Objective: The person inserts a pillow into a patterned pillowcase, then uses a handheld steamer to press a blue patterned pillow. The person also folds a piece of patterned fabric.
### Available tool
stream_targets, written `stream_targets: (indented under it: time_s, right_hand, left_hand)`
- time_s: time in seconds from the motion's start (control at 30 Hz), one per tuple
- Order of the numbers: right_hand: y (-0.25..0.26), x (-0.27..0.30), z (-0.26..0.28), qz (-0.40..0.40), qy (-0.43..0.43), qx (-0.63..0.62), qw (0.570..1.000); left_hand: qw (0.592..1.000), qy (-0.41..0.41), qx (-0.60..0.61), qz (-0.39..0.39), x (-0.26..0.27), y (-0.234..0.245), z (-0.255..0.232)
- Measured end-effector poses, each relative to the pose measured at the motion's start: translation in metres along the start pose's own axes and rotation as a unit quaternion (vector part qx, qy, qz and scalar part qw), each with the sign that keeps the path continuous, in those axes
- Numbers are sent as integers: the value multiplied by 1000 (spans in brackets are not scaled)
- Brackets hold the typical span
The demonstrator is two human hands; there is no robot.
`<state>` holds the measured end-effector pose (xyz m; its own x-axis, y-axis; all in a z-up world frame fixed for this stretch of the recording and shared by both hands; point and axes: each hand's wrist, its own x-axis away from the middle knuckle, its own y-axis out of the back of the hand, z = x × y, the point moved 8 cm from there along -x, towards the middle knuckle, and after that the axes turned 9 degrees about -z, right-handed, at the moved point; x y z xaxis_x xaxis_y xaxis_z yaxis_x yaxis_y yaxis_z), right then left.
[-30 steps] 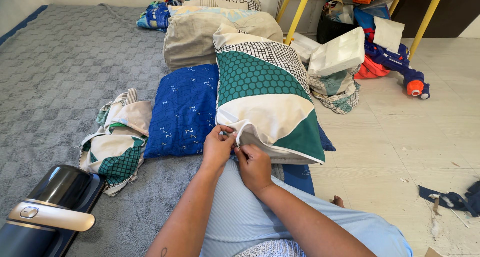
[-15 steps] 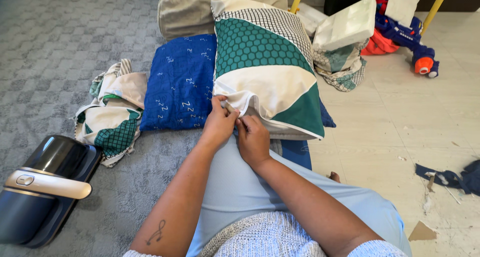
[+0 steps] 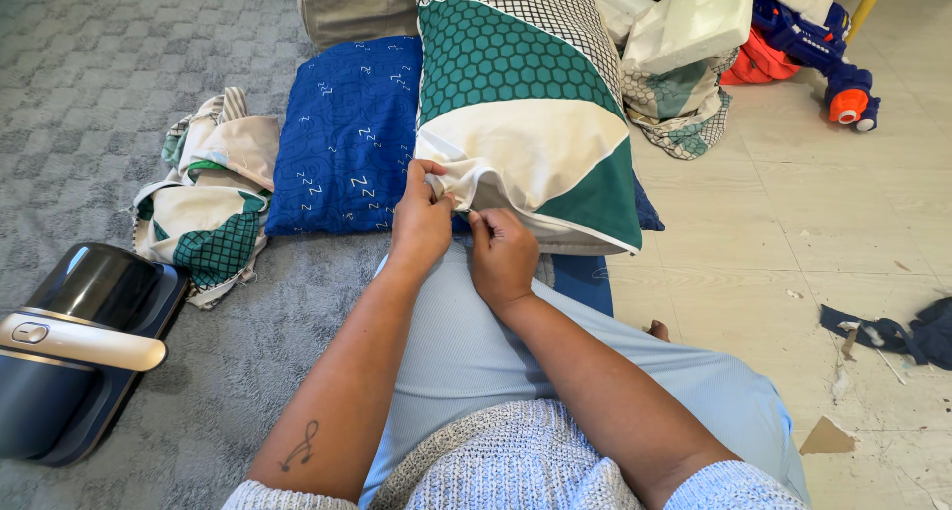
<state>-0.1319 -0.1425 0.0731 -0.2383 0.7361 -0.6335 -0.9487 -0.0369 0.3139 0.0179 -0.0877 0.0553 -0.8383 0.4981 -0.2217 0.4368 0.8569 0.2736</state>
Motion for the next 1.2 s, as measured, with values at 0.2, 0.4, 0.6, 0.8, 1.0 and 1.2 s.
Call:
stream_targets:
  time_s: [0.2,0.4,0.6,0.8,1.0,1.2]
  right_hand:
    - [11,-1,-9,-55,-12,-34,998]
    - [36,1,-18,-40,-8,-11,999]
    - [45,-9,-29,-38,-24,16,999]
    - [53,-12,-19,-47,29,7,998]
    - [27,-24,-63,20,-90,-110,990]
    - [-22,-4,-103,261,-193,-300,897]
  left_hand:
    - [972,-9,212,-100,6,13,15]
    - [957,-46,247,-146,11,26,28]
    - [911,-39,338,-235,10,33,30]
    - [905,-25,344,-249,13,36,30]
    - [926,-59,293,-228,5,29,25]
    - [946,-24,297,-130,-1,19,16]
